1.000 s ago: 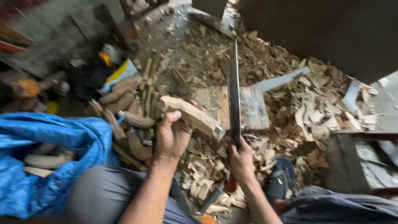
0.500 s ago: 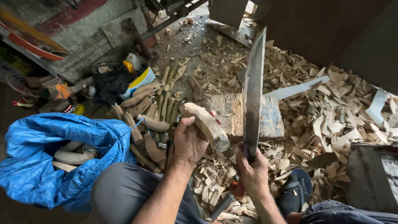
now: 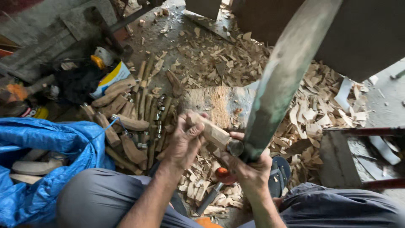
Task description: The person carves a small wooden piece using a knife, repeatedly shaving off wood shavings while rotating the piece. The person works on a wooden block placed on the floor, surrounded by wood shavings and other carved pieces.
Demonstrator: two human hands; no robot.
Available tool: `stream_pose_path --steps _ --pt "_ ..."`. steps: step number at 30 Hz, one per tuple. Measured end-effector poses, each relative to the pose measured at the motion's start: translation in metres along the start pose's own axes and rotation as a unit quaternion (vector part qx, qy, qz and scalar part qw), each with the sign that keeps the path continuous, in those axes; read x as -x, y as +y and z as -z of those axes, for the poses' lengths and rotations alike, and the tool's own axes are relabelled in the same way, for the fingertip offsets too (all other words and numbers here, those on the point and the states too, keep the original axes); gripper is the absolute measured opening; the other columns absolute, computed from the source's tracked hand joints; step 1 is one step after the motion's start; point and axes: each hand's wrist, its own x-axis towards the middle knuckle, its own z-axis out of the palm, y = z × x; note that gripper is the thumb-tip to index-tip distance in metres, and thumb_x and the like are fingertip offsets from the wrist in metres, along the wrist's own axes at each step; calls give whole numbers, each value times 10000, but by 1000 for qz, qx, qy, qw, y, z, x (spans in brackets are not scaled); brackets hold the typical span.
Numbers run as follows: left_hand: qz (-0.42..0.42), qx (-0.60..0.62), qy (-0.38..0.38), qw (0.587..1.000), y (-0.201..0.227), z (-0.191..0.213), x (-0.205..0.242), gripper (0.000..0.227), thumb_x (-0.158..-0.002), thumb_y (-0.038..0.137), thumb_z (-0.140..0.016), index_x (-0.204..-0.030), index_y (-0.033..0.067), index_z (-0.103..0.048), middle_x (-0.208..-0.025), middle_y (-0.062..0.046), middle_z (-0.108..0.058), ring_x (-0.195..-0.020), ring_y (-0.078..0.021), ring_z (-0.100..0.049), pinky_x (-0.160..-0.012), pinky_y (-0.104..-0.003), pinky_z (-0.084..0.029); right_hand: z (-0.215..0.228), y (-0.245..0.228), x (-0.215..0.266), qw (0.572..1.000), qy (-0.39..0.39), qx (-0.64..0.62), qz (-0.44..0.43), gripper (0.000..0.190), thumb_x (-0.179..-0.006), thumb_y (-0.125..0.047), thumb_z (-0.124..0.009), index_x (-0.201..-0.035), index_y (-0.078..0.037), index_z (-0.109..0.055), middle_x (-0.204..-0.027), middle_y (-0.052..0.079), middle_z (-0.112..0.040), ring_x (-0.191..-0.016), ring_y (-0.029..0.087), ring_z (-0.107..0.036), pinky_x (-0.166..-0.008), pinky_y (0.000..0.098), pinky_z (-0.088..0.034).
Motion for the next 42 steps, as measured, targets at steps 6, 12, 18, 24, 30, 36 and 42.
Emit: stream_pose_path --steps 6,12,18,24,30,36,42 --pt "78 -66 -77 992 -3 2 -6 505 -815 415 -819 -1195 170 -593 -1059 -28 -633 -885 -176 -673 -581 -285 -571 11 -16 -11 993 -6 -103 -59 463 -819 -4 -800 -1255 58 -656 -887 87 -710 -563 103 -604 -460 244 -467" --pt "103 -146 -53 982 -16 3 -3 565 -842 583 -724 -1116 111 -575 -834 -1 -621 -675 -120 -640 -455 -268 -532 19 -15 -16 984 -16 -163 -67 446 -854 -81 -803 -1233 68 -620 -839 88 -675 -566 136 -600 -475 273 -469" --pt "100 -169 -28 980 -19 4 -3 635 -814 634 -721 -1111 101 -546 -775 -13 -614 -563 -102 -598 -407 -257 -488 18 -14 -14 979 -20 -184 -83 447 -872 -109 -784 -1242 63 -604 -780 99 -660 -522 159 -597 -446 291 -469" --pt "45 -185 18 981 -18 9 -12 782 -724 664 -787 -1157 71 -516 -836 -28 -603 -624 -112 -577 -456 -255 -488 19 -12 -13 978 -35 -189 -78 444 -870 -73 -758 -1256 82 -605 -808 116 -671 -524 164 -600 -444 295 -475" --pt "1 -184 78 980 0 11 -19 885 -545 616 -878 -1174 111 -515 -1017 -41 -645 -942 -177 -628 -790 -363 -586 19 -5 -12 978 -43 -186 -84 453 -847 -28 -747 -1261 89 -606 -842 127 -681 -524 169 -606 -451 296 -486" --pt "-118 -217 106 963 18 21 -23 856 -589 560 -940 -1181 100 -527 -1051 -55 -654 -976 -195 -609 -890 -399 -523 13 1 -16 985 -37 -136 -98 468 -853 -21 -737 -1290 69 -596 -816 97 -655 -543 146 -591 -472 293 -493" --pt "-115 -194 20 974 52 8 2 649 -808 423 -832 -1299 74 -589 -1094 -50 -701 -1072 -193 -653 -1008 -391 -513 7 9 -20 980 -9 -136 -142 430 -901 -109 -723 -1291 23 -598 -746 60 -604 -525 137 -575 -458 297 -488"
